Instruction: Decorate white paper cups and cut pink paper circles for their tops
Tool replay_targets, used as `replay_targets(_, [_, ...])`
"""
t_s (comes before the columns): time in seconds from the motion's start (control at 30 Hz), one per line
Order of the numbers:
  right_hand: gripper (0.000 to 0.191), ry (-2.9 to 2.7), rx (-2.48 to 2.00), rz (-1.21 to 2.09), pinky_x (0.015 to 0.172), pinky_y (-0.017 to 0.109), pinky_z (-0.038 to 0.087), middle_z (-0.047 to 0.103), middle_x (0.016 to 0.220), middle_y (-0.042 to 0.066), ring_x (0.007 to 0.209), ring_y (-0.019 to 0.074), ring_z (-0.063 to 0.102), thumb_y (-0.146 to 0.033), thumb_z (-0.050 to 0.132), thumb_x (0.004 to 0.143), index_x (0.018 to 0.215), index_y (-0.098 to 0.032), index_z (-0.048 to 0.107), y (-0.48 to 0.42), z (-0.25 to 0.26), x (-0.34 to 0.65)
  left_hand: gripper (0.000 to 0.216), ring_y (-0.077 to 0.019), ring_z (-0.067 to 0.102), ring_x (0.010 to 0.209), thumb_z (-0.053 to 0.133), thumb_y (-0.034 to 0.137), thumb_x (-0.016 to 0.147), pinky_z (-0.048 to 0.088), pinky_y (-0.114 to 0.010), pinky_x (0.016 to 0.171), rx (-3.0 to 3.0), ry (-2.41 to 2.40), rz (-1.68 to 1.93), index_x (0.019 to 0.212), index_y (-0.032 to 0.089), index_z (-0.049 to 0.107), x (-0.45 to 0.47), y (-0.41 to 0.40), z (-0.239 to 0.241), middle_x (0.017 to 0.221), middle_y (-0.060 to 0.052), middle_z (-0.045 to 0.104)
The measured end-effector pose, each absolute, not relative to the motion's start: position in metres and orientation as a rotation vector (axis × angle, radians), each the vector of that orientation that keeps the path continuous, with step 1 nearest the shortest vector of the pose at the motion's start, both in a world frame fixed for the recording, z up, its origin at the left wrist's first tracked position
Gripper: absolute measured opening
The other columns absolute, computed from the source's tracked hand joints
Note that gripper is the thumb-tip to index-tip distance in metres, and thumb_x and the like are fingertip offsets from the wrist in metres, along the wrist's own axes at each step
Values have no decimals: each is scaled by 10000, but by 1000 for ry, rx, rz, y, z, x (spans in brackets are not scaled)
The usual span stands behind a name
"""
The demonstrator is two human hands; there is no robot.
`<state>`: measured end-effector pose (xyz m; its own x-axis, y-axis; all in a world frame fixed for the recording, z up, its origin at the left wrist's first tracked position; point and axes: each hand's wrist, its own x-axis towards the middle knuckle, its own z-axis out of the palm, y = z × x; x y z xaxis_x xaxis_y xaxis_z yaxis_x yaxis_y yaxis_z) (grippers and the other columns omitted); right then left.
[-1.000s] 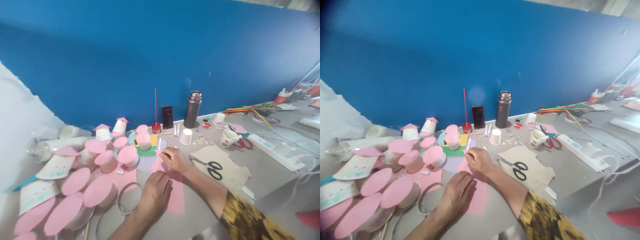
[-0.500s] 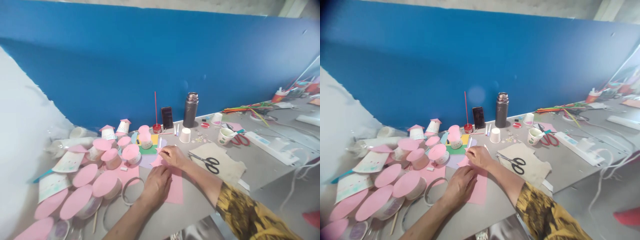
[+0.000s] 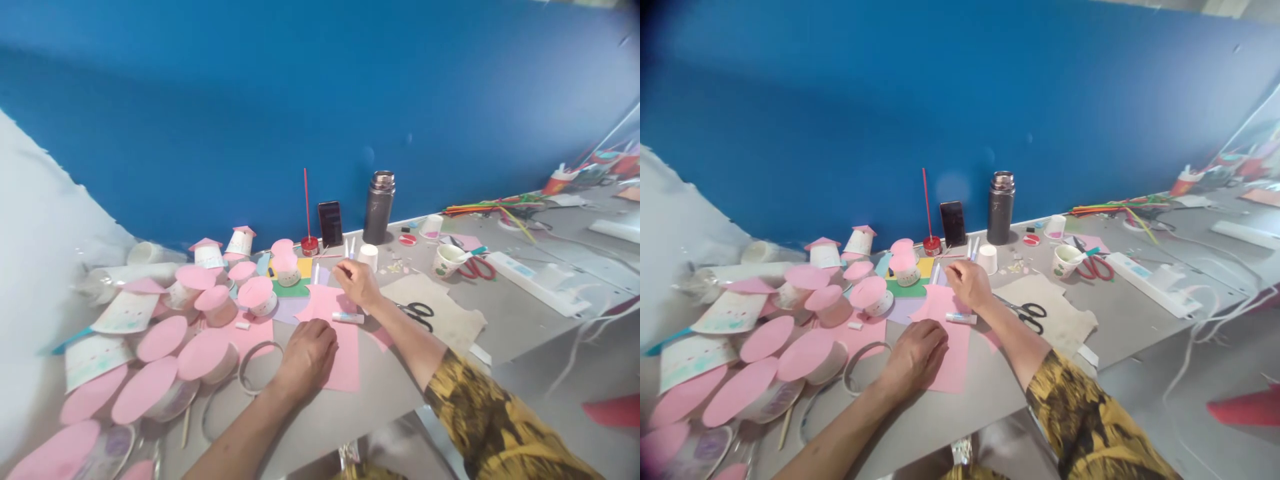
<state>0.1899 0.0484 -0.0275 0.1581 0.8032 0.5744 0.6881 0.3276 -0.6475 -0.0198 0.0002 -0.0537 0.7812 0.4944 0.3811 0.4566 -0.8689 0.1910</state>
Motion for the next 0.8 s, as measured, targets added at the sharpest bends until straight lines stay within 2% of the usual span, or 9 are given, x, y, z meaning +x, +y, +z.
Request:
replay_targets(0.2, [286,-1467,-1468,80,689,299,502,700,716,28,673,195,634,-381,545,965,788,-219,700,51,-27,198,172,-265,639,905,514,138,980,513,-421,806,2892,816,568,885,170,654,-20,0,-54,934,-100,675])
replay_targets(0.27, [248,-1417,-1498,18,830,347,535,753,918,79,859,241,683,-365,547,952,969,-202,732,53,-25,207,181,-269,636,909,504,134,981,513,-426,805,2895,823,555,888,170,656,-19,-1,-54,938,-102,674])
replay_targets(0.3, [291,-1374,-1522,-30,938,395,523,750,1078,117,1013,278,676,-362,562,938,1112,-188,719,55,-24,214,184,-270,635,913,500,132,982,514,-428,809,2896,825,551,892,169,656,-19,-1,-54,941,-103,673])
replay_targets(0.37, [554,-1268,-1617,-130,1129,524,408,631,1400,184,1320,363,540,-388,638,890,1396,-169,592,58,-21,230,187,-270,633,919,494,133,985,516,-429,817,2902,827,539,898,169,656,-18,-2,-55,945,-106,671])
replay_targets(0.47, [947,-1116,-1828,-82,1217,641,250,439,1614,206,1498,450,334,-452,803,746,1570,-187,420,63,-22,252,189,-266,632,928,489,135,989,518,-425,824,2914,834,518,907,172,655,-18,-2,-54,963,-111,674])
replay_targets(0.53, [1009,-1027,-1823,158,1243,653,182,444,1620,193,1528,467,286,-400,868,656,1553,-208,451,66,-26,262,187,-261,629,930,487,127,987,518,-423,830,2917,842,516,919,173,655,-18,-3,-54,974,-111,676])
replay_targets(0.63, [867,-917,-1683,426,1257,618,200,585,1499,163,1517,450,324,-306,880,595,1411,-234,592,71,-33,269,186,-260,629,927,486,114,981,518,-426,837,2920,854,529,933,174,655,-19,-3,-54,973,-105,675])
replay_targets(0.73, [684,-839,-1543,514,1150,526,426,667,1375,123,1423,392,474,-366,851,643,1284,-260,635,76,-32,274,195,-257,630,913,482,101,975,516,-422,829,2919,858,548,921,180,652,-19,-3,-56,961,-98,670])
replay_targets(0.8, [545,-779,-1402,613,957,448,565,714,1259,99,1253,333,620,-506,771,744,1214,-272,626,78,-27,277,206,-251,630,895,477,87,969,515,-412,815,2920,854,564,897,184,643,-19,-3,-57,943,-92,664])
